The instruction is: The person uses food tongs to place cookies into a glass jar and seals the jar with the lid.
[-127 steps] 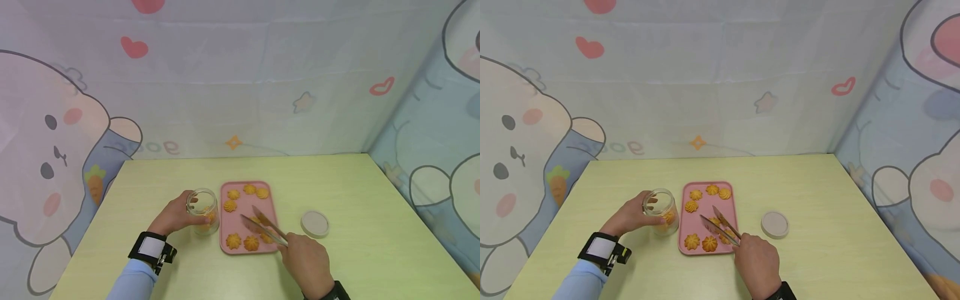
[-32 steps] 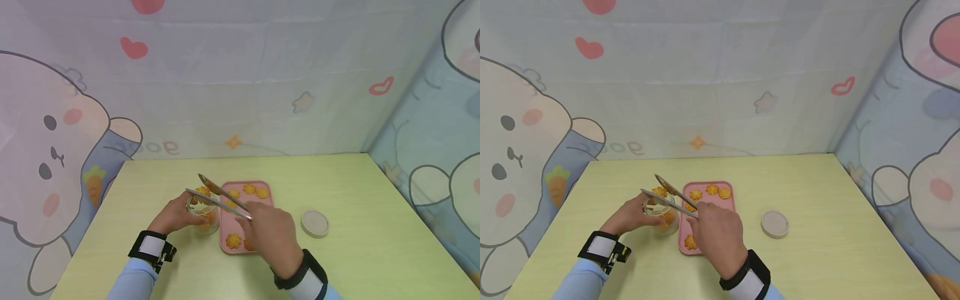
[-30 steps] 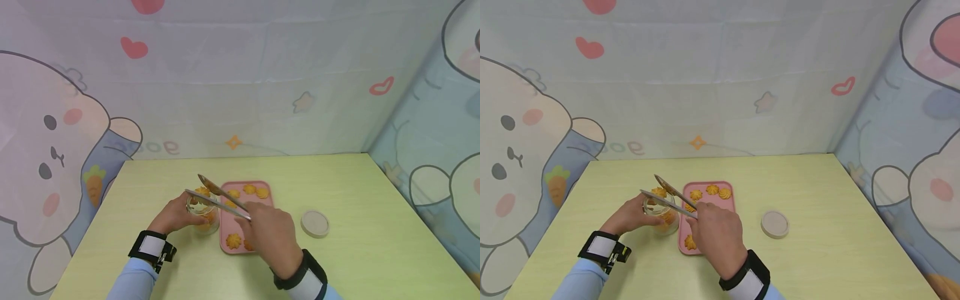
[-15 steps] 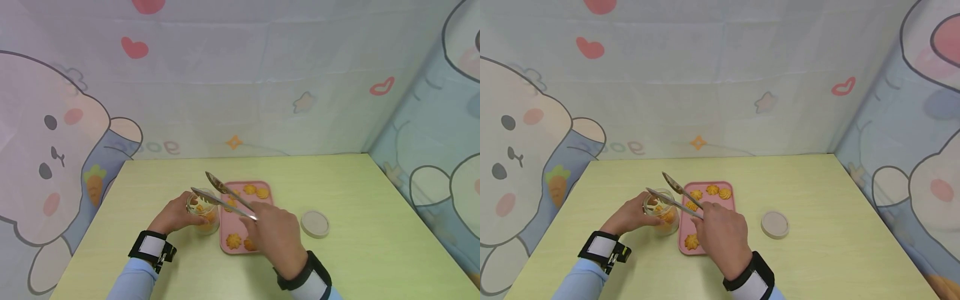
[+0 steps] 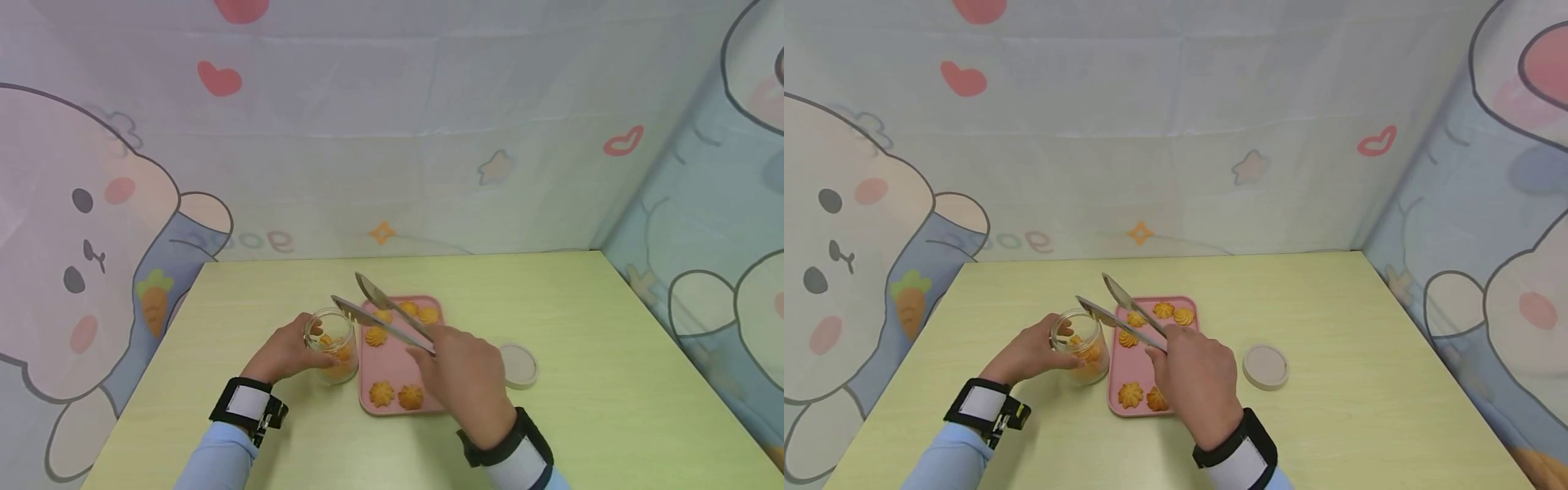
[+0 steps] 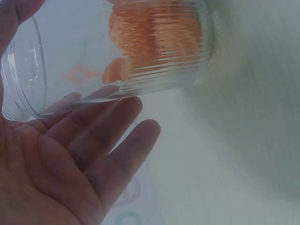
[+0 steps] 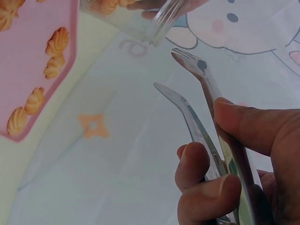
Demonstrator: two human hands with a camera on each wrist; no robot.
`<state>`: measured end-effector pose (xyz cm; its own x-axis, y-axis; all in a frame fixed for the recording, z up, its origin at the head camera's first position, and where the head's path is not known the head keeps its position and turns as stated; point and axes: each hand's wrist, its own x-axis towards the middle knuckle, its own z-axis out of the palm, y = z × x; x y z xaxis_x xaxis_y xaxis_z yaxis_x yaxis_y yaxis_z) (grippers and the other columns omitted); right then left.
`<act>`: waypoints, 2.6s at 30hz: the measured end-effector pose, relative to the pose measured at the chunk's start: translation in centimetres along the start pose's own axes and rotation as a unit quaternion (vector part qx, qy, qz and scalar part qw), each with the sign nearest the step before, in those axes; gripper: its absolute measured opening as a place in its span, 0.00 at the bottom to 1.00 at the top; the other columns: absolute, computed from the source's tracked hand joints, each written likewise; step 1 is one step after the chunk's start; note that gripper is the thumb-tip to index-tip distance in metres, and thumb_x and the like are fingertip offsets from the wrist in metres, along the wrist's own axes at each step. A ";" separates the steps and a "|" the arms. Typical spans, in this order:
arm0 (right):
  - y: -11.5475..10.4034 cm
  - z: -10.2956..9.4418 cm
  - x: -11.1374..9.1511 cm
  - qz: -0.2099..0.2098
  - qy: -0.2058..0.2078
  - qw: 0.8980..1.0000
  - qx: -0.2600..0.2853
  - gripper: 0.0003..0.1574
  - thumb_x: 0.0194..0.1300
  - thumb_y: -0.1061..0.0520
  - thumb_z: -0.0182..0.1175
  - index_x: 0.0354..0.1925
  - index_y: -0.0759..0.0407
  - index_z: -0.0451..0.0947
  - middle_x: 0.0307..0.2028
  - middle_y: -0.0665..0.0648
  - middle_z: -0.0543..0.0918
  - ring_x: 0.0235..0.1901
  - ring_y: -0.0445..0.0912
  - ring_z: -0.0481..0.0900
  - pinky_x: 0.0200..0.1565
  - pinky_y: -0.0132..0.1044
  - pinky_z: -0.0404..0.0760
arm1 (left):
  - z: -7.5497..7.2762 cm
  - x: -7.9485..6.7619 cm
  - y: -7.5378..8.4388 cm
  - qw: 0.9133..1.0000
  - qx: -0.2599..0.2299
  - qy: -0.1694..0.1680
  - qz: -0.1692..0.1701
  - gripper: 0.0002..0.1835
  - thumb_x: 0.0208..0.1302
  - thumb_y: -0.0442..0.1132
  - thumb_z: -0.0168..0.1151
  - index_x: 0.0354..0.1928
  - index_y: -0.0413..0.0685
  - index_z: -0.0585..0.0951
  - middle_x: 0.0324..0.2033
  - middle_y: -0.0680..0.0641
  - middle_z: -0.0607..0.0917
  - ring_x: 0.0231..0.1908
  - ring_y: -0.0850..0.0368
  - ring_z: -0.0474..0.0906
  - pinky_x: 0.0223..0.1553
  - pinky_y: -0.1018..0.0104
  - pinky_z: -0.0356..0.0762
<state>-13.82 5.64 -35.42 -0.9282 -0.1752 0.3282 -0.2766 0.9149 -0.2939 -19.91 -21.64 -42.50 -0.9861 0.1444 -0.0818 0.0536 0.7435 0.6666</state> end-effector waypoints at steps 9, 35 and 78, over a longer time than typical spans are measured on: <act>1.1 0.7 0.3 0.006 0.005 1.000 0.006 0.20 0.54 0.44 0.69 0.38 0.56 0.84 0.14 0.51 0.77 0.09 0.43 0.67 0.08 0.34 0.60 | 0.1 0.1 -0.3 1.000 0.002 0.002 0.004 0.44 0.40 0.55 0.76 0.57 0.39 0.70 0.51 0.39 0.81 0.47 0.46 0.76 0.47 0.47 0.76; 3.3 5.5 0.9 0.044 -0.093 0.994 -0.027 0.16 0.57 0.45 0.66 0.26 0.56 0.80 0.12 0.51 0.74 0.10 0.44 0.68 0.09 0.34 0.65 | 0.3 0.1 -0.3 1.000 0.000 0.010 -0.009 0.43 0.38 0.53 0.77 0.55 0.40 0.71 0.49 0.40 0.81 0.45 0.48 0.76 0.46 0.49 0.77; 4.2 6.6 0.3 0.058 -0.123 0.989 -0.051 0.16 0.56 0.45 0.67 0.24 0.56 0.78 0.14 0.53 0.75 0.13 0.46 0.70 0.12 0.39 0.68 | 0.5 0.1 -0.2 1.000 -0.003 0.009 -0.008 0.40 0.39 0.53 0.77 0.53 0.41 0.71 0.46 0.41 0.82 0.42 0.49 0.76 0.44 0.50 0.77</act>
<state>-16.91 7.04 -42.50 -0.9883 -0.1385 0.0644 -0.1495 0.9637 -0.2213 -19.98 -21.42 -42.98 -0.9896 0.1197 -0.0794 0.0359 0.7412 0.6703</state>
